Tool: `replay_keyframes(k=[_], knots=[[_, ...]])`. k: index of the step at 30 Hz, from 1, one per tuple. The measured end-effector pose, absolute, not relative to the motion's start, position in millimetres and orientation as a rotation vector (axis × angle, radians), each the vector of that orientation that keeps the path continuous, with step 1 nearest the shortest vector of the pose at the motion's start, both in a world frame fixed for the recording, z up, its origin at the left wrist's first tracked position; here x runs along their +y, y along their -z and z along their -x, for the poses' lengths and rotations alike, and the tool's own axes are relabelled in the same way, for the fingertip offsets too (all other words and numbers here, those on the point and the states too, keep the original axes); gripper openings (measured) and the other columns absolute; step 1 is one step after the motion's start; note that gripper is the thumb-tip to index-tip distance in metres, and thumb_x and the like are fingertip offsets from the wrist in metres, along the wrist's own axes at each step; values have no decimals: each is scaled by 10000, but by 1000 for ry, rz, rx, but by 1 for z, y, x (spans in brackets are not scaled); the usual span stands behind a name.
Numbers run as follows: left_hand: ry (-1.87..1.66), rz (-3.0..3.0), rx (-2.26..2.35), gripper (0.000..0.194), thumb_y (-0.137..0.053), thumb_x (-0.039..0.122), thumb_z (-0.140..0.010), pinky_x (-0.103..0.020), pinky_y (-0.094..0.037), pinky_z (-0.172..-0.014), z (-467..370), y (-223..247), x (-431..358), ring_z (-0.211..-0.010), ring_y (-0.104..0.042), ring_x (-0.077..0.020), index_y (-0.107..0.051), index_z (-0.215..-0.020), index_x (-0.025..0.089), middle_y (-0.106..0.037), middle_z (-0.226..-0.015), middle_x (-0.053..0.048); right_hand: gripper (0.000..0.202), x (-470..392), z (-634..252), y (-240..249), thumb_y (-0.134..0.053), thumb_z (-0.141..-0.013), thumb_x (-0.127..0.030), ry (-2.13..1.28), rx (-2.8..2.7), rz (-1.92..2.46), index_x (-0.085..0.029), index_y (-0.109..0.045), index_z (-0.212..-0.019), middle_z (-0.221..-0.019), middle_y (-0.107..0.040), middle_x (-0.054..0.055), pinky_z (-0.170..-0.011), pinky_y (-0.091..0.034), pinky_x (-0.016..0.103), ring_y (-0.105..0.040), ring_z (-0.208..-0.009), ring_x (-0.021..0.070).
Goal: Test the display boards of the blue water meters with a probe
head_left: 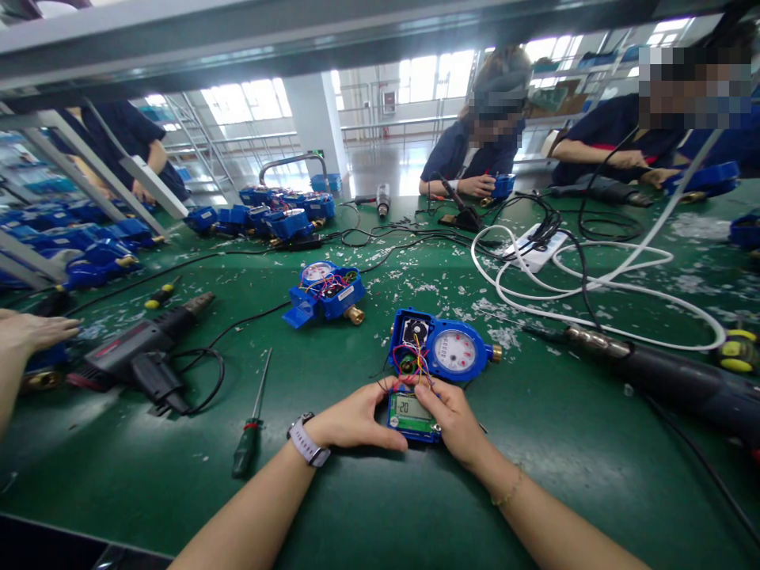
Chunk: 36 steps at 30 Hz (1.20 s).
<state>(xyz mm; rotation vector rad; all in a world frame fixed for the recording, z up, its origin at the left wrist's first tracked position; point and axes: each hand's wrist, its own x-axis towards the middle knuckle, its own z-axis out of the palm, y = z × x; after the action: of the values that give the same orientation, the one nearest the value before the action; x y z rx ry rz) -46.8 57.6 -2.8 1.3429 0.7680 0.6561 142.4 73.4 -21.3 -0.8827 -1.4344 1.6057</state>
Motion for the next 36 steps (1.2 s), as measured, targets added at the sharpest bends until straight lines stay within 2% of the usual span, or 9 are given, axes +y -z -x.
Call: replay_keyframes(k=[6,15,26,36], knots=[[-661,-1350,789,750,-847,299,-653,-440,-392,-1061,48,4,57,-1210,-526,-286,-477,-1296,188,-559,-1299,-103,453,74,-142,20,-600,-855,-576,-1597,-1430,886,-178,-705,-1045,-979,-694,67,-831,-481,347,-625,-928,246],[-679,-1347,788,774,-850,295,-651,-444,-380,-1078,47,5,56,-1227,-513,-286,-461,-1311,185,-548,-1315,-108,488,74,-142,17,-551,-877,-602,-1579,-1445,899,-171,-704,-1049,-969,-695,63,-794,-487,319,-618,-858,217],[-680,-1363,799,788,-840,267,-661,-438,-392,-1062,47,4,55,-1218,-518,-283,-440,-1334,180,-554,-1313,-118,497,76,-144,17,-521,-893,-609,-1565,-1478,895,-175,-700,-1058,-1011,-687,75,-851,-478,356,-620,-936,247],[-660,-1341,825,725,-833,253,-655,-442,-420,-1026,46,1,55,-1185,-545,-290,-477,-1281,176,-573,-1282,-113,457,75,-144,20,-589,-865,-566,-1602,-1506,868,-155,-659,-1053,-1003,-679,81,-829,-496,367,-627,-910,246]])
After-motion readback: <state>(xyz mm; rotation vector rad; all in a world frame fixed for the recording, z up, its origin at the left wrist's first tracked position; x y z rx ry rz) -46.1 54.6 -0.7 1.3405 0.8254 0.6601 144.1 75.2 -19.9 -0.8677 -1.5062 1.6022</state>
